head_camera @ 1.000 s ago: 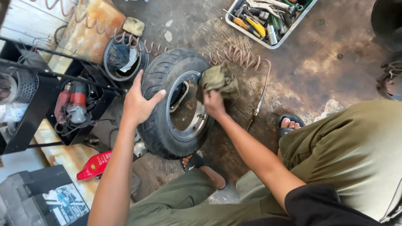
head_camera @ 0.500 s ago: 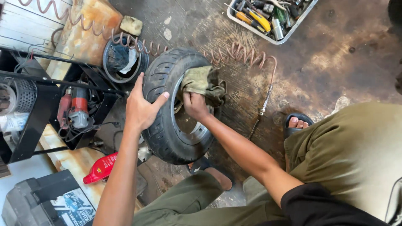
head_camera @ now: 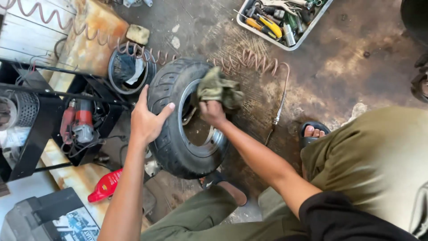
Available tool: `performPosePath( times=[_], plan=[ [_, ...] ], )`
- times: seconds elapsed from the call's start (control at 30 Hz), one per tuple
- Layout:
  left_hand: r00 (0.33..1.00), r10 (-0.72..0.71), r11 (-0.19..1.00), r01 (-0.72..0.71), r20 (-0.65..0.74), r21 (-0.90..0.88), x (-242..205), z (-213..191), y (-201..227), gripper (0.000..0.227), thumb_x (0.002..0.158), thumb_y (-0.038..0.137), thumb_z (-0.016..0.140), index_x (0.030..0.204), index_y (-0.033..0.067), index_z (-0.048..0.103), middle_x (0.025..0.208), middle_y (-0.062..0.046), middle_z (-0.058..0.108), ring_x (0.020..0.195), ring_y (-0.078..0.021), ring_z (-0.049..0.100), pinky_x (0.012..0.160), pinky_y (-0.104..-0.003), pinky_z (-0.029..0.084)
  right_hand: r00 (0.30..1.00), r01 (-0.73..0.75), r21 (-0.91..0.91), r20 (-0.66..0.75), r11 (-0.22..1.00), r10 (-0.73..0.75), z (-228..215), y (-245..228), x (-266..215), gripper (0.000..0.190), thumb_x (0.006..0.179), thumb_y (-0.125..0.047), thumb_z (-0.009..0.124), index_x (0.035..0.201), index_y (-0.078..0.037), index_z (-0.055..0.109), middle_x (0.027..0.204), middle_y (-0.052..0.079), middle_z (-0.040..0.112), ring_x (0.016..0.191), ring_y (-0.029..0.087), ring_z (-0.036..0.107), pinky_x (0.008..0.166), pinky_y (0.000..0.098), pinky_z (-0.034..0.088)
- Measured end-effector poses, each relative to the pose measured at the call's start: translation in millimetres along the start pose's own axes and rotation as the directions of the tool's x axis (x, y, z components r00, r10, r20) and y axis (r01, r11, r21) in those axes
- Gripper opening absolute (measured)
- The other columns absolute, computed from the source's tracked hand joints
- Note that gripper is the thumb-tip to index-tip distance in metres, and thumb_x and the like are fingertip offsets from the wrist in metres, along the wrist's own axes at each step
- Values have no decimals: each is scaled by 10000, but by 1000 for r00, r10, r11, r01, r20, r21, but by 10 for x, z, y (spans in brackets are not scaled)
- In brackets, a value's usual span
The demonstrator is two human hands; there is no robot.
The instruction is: Cleaning and inspecting a motorcycle tire and rim using a cloth
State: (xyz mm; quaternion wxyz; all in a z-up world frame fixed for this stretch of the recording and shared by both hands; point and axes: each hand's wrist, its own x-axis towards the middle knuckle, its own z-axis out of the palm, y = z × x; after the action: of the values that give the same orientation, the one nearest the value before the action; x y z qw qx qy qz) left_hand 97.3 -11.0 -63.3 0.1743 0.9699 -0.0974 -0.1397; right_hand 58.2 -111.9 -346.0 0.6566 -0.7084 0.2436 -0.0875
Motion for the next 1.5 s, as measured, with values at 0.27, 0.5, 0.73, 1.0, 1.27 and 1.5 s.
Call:
performPosePath(
  times=[0.27, 0.5, 0.73, 1.0, 1.27, 1.5],
  plan=[
    [1000, 28, 999, -29, -11, -22, -96, -7, 63, 991, 791, 505, 806, 1594, 99, 392, 1461, -334, 512, 1353, -474, 506, 1130, -543, 406, 958, 262, 97, -144, 960, -247, -59, -730, -435, 357, 959, -197, 588, 656, -9, 608, 669, 322, 567, 767, 483, 634, 644, 505, 442],
    [999, -53, 998, 53, -4, -39, -51, -53, 55, 1007, 762, 521, 807, 1605, 165, 385, 1486, -301, 502, 1379, -452, 485, 1146, -522, 395, 927, 362, 46, -118, 931, -355, -55, -542, -117, 359, 937, -163, 532, 600, -42, 508, 546, 262, 493, 666, 501, 585, 550, 478, 440],
    [997, -81, 995, 80, -9, -56, -76, 4, 107, 1005, 772, 530, 799, 1608, 156, 385, 1486, -301, 505, 1375, -456, 490, 1138, -533, 397, 881, 446, -108, -121, 889, -457, 248, -101, -94, 328, 951, -200, 634, 679, -21, 592, 559, 225, 538, 656, 535, 596, 559, 526, 430],
    [999, -11, 998, 9, -31, -59, -129, 3, 57, 981, 810, 505, 795, 1590, 70, 387, 1472, -352, 494, 1377, -483, 476, 1159, -550, 373, 957, 256, 165, 97, 952, -274, -431, -976, -157, 254, 946, -108, 475, 726, -8, 555, 648, 283, 578, 689, 473, 615, 683, 476, 497],
    [995, -94, 995, 94, -10, -34, -149, -79, -87, 933, 848, 502, 782, 1592, 101, 389, 1445, -335, 525, 1352, -457, 506, 1123, -538, 410, 981, 11, -40, 193, 999, -3, -460, -592, 205, 376, 964, -271, 536, 867, 60, 687, 823, 311, 690, 923, 500, 685, 805, 569, 520],
    [999, -35, 992, 36, 10, -124, 197, -94, -412, 901, 866, 496, 792, 1581, 97, 416, 1443, -343, 518, 1363, -460, 488, 1124, -523, 403, 987, 8, 129, -161, 992, 13, -1157, 521, 194, 445, 956, -283, 613, 729, 100, 624, 718, 363, 588, 793, 388, 646, 749, 535, 454]
  ],
)
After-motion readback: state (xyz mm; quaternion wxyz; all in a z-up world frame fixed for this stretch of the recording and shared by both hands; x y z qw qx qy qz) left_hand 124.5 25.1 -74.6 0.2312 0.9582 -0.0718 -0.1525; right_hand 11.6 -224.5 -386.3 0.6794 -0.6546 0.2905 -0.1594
